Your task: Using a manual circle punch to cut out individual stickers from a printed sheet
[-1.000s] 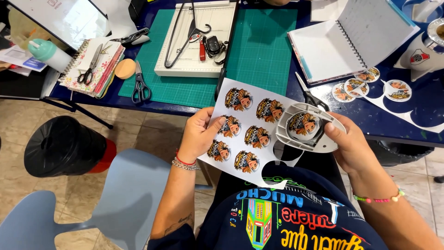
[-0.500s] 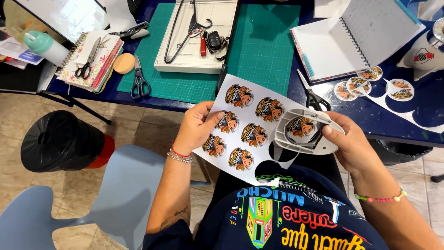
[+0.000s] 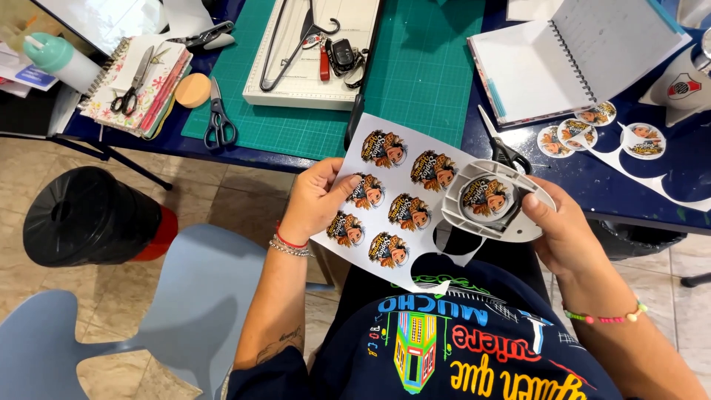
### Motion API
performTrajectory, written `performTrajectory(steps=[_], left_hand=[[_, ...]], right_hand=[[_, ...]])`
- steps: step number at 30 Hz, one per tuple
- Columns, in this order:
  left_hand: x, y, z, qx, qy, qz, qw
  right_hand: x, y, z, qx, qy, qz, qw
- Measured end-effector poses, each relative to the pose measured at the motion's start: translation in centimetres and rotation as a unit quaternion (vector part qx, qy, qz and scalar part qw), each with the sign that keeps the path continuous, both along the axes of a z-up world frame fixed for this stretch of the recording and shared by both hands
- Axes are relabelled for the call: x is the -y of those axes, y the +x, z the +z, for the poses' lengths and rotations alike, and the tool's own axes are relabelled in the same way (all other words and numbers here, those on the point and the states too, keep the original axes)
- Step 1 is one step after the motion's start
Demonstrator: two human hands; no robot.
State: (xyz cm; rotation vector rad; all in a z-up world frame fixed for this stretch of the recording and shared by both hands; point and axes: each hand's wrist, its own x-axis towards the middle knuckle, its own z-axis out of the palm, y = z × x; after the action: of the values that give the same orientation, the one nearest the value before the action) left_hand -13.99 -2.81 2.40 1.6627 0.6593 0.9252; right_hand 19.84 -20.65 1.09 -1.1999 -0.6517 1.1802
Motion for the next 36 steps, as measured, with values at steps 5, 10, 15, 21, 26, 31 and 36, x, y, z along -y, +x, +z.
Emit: performTrajectory(steps=[5, 10, 15, 21, 26, 31, 36], left_hand=[[0.0, -0.2, 1.3, -0.028, 0.012, -0.003, 1.0], [-0.5, -0.3, 2.2, -0.072, 0.038, 0.009, 0.997], [-0.6, -0.2, 2.5, -0.074, 0.043, -0.005, 0.996], [-0.3, 0.4, 1.0, -0.029, 0.005, -0.011, 0.999], [-0.3, 0.4, 0.6, -0.023, 0.003, -0.01, 1.0], [-0.5, 0.3, 0.2, -0.007, -0.013, -0.012, 1.0], [-0.4, 0.3, 0.4, -0.013, -0.009, -0.016, 1.0]], right_hand=[[0.1, -0.2, 0.6, 0.001, -0.023, 0.003, 1.0], [0.2, -0.1, 0.4, 0.011, -0.045, 0.001, 0.999], [0.1, 0.2, 0.1, 0.009, -0.041, -0.007, 0.999], [0.0, -0.3, -0.7, -0.008, 0.007, -0.011, 1.0], [-0.1, -0.7, -1.4, -0.007, 0.014, -0.027, 1.0], [0.1, -0.9, -1.6, -0.004, -0.004, -0.034, 0.999], [0.0, -1.2, -1.0, -0.013, 0.008, -0.025, 1.0]])
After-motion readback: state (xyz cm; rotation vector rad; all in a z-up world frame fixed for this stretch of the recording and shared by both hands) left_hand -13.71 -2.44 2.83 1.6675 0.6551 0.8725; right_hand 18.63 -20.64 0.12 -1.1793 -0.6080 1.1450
